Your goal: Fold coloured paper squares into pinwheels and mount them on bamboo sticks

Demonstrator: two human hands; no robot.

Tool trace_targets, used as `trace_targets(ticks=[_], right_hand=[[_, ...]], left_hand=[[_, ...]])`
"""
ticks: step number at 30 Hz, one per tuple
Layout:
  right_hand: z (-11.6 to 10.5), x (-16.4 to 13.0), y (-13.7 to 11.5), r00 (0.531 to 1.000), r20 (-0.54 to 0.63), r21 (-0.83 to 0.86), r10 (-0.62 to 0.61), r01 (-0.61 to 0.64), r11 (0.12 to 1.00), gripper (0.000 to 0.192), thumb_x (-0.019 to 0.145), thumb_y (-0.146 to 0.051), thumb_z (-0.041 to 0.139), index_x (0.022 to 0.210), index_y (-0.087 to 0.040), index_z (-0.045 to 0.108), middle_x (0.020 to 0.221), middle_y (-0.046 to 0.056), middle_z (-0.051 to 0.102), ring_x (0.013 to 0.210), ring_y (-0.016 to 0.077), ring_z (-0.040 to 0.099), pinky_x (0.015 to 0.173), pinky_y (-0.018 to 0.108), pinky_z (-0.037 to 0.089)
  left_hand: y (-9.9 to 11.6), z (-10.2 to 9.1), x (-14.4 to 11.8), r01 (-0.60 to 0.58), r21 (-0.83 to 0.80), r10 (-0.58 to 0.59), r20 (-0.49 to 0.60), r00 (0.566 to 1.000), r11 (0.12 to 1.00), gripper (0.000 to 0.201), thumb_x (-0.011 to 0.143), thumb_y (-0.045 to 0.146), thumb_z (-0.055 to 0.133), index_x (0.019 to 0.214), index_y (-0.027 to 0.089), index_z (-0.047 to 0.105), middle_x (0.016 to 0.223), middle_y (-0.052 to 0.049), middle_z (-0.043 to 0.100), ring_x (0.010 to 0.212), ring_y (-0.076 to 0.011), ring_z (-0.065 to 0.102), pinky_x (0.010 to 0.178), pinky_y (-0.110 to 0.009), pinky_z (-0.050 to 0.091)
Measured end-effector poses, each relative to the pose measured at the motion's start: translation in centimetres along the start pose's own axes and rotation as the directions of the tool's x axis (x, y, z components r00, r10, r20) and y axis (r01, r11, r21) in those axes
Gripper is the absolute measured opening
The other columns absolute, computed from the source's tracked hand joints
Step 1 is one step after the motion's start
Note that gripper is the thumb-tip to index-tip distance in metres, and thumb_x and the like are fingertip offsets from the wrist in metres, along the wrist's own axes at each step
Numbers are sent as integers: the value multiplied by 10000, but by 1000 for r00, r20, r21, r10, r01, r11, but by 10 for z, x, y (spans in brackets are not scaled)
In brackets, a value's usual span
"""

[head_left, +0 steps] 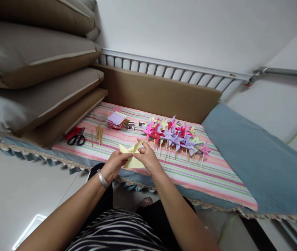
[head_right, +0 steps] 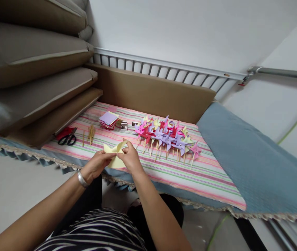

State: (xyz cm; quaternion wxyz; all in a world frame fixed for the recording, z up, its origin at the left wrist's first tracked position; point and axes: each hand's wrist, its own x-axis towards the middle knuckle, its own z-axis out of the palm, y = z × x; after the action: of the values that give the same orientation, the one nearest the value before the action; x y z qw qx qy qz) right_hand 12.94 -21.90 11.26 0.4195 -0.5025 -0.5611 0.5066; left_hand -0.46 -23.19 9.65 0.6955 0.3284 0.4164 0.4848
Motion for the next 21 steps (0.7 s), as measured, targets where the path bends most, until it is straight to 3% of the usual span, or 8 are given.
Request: trace_targets(ticks=[3, 6, 8, 11, 13, 16, 21], right_hand=[[0, -5, 0, 999, -26, -53, -19, 17, 998, 606, 692, -224, 586, 1268, -164, 411, 635, -48, 592, 561, 132, 572, 554, 244, 465], [-7, -19, 2, 961, -147, -262, -235, 191, 946, 460, 765, -250, 561, 1213, -171, 494, 795, 23, 638, 719, 161, 611, 700, 304, 501], [-13, -31, 5, 883, -134, -441, -451, 354, 825, 360, 808, -231, 528, 1167, -202, 544, 940, 62, 640, 882, 187, 604, 827, 350, 484], [-19, -45, 11, 777, 52, -614, -627, 520, 594, 343, 817, -142, 484, 1136, -235, 570, 1161, 85, 581, 1105, 220, 515, 962, 420, 416], [-20, -49, 14, 747, 143, -669, -650, 557, 492, 394, 795, -93, 471, 1153, -233, 557, 1314, 93, 481, 1224, 241, 422, 1011, 465, 372], [-17, -49, 18, 731, 171, -728, -660, 545, 415, 398, 779, -74, 472, 1148, -198, 553, 1423, 114, 355, 1322, 262, 298, 1047, 494, 329], [-12, -44, 19, 703, 134, -753, -699, 531, 389, 228, 810, -107, 474, 960, -201, 618, 1398, 108, 397, 1307, 259, 324, 1036, 497, 338]], left_hand=[[3, -4, 2, 0, 2, 0, -33, 999, 1000, 286, 519, 233, 769, 747, 82, 682, 621, -57, 687, 529, -145, 591, 563, -255, 434], [9, -10, 2, 5, -11, -5, -57, 998, 1000, 269, 525, 218, 758, 742, 80, 681, 606, -60, 689, 537, -159, 608, 572, -262, 455], [13, -13, 2, 5, -19, -6, -62, 998, 1000, 243, 527, 209, 755, 712, 73, 677, 596, -65, 688, 545, -162, 615, 583, -260, 465], [18, -15, 2, 6, -33, -7, -42, 999, 999, 225, 529, 201, 756, 688, 68, 669, 585, -66, 681, 552, -161, 615, 587, -256, 469], [19, -16, 3, 15, -42, -17, -30, 999, 999, 222, 527, 197, 757, 684, 73, 662, 584, -61, 677, 544, -159, 610, 575, -256, 465], [18, -15, 5, 39, -41, -39, -18, 999, 998, 207, 522, 194, 755, 659, 84, 644, 582, -59, 669, 532, -161, 603, 551, -259, 459], [18, -15, 5, 37, -24, -38, -31, 999, 999, 202, 507, 201, 754, 629, 94, 633, 579, -59, 668, 543, -171, 609, 560, -265, 459]])
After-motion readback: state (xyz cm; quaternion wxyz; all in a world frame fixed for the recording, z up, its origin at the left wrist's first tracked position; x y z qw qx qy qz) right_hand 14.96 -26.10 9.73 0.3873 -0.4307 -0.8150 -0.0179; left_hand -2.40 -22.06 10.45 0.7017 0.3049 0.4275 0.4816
